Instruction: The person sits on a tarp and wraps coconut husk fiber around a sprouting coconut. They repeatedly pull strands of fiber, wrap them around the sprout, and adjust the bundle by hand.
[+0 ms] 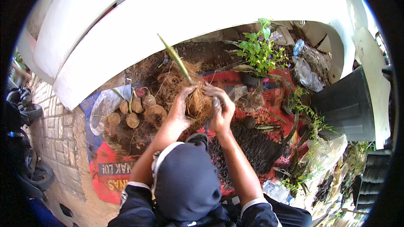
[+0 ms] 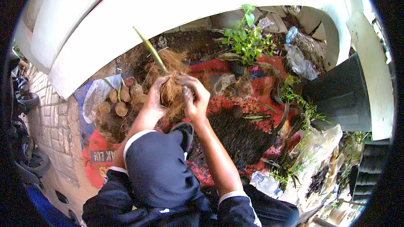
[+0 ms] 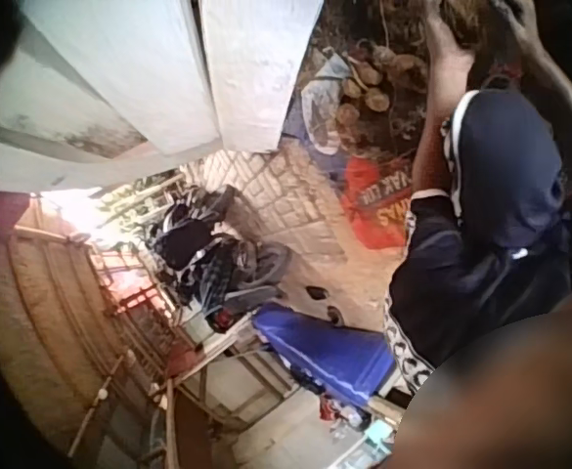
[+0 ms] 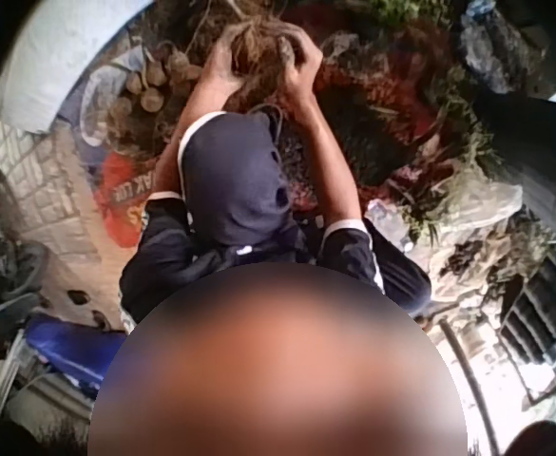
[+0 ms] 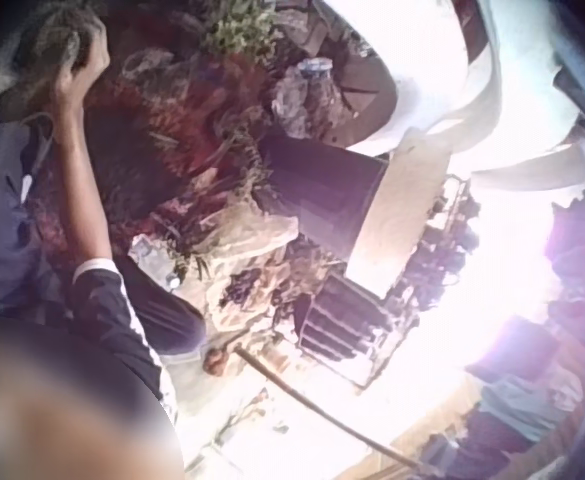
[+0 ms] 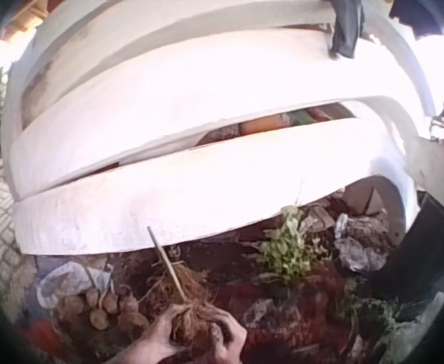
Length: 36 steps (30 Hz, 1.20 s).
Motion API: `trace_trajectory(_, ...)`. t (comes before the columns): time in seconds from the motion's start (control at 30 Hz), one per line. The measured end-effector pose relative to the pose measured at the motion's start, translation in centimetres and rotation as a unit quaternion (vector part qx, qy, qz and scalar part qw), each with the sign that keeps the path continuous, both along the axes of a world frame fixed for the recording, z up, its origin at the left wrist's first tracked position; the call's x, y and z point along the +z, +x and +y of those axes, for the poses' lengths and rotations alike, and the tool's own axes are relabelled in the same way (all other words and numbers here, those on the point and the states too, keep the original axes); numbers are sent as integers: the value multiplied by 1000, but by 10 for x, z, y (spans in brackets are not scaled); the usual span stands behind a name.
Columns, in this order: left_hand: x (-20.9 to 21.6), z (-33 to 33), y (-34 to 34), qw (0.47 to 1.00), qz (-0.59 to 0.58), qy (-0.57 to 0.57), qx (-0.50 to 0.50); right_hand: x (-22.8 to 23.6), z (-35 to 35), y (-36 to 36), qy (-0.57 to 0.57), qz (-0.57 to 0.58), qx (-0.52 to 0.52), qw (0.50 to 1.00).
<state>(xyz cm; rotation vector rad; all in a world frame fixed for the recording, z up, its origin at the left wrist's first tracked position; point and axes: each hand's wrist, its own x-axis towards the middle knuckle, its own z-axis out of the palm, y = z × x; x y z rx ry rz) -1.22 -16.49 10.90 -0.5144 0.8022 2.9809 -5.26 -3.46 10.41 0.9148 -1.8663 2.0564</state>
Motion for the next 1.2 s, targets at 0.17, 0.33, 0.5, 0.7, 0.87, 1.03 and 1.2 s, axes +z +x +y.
trace_trajectory(0.17, 58, -18, -26, 990, -39, -89, -101, 35, 4, -39, -24, 114, -103, 988)
trace_trajectory(0.33, 113, -9, -49, 988, 40, -117, -94, 67, -13, -56, -50, 147, 6, 988)
trace_trajectory(0.5, 129, 20, -44, 980, 11, -191, -49, 70, -31, -48, -215, 92, -91, 968)
trace_trajectory(0.7, 91, 3, -53, 897, 61, -435, -46, 55, -41, -31, -293, -199, -155, 922)
trace_trajectory(0.87, 64, -30, -55, 933, 6, -344, -108, 32, -67, -32, -209, -287, -135, 925)
trace_trajectory(1.03, 68, -37, -55, 967, -94, -236, -28, 16, -65, -27, -281, -193, 31, 939)
trace_trajectory(1.2, 86, -21, -54, 971, -37, -236, 1, 20, -71, -19, -207, 7, -131, 970)
